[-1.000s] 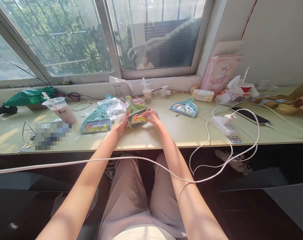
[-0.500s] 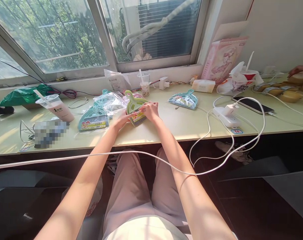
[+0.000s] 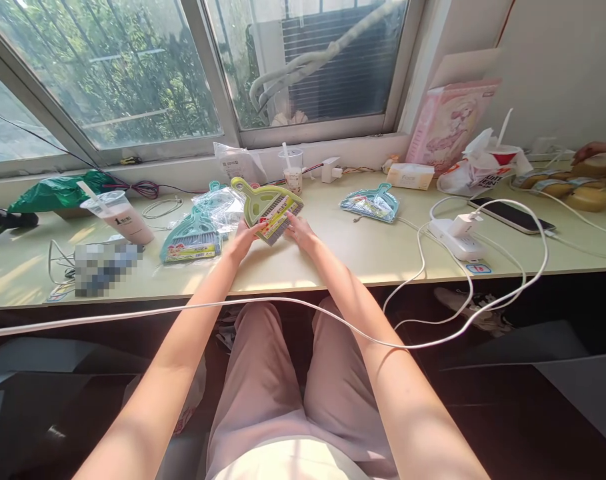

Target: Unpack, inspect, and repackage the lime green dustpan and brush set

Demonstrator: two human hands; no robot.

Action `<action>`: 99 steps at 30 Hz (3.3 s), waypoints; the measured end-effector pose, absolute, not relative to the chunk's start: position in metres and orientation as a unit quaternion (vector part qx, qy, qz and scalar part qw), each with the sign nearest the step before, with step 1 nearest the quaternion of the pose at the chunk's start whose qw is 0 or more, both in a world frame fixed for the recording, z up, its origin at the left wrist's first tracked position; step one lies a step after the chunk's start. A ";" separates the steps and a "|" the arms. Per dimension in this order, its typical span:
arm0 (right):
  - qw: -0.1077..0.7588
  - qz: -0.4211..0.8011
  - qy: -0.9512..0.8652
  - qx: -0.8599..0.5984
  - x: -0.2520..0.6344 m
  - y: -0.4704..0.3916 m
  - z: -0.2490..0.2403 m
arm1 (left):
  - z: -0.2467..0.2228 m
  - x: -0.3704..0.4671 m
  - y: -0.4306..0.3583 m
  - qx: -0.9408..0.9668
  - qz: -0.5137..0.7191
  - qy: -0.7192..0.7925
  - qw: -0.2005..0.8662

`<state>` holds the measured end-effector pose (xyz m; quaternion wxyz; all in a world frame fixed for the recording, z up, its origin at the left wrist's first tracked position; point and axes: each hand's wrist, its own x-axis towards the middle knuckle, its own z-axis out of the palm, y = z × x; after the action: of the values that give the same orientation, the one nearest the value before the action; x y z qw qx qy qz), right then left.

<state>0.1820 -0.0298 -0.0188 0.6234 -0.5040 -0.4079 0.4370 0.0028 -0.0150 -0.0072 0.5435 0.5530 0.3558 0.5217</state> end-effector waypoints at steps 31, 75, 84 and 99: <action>0.674 0.453 -0.259 -0.523 0.222 -0.029 -0.014 | -0.015 -0.002 0.003 0.718 0.432 0.522 0.157; 0.662 0.489 -0.359 -0.440 0.205 -0.039 -0.006 | -0.005 -0.009 -0.011 0.727 0.513 0.456 0.008; 0.693 0.475 -0.387 -0.380 0.194 -0.036 -0.015 | -0.003 0.002 -0.019 0.796 0.485 0.360 0.043; 0.726 0.466 -0.302 -0.406 0.187 -0.037 -0.011 | 0.004 0.016 -0.019 0.524 0.479 0.355 0.608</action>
<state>0.1874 -0.0374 -0.0107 0.7257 -0.4063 -0.3023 0.4658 0.0161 -0.0195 0.0037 0.6083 0.5244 0.3551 0.4785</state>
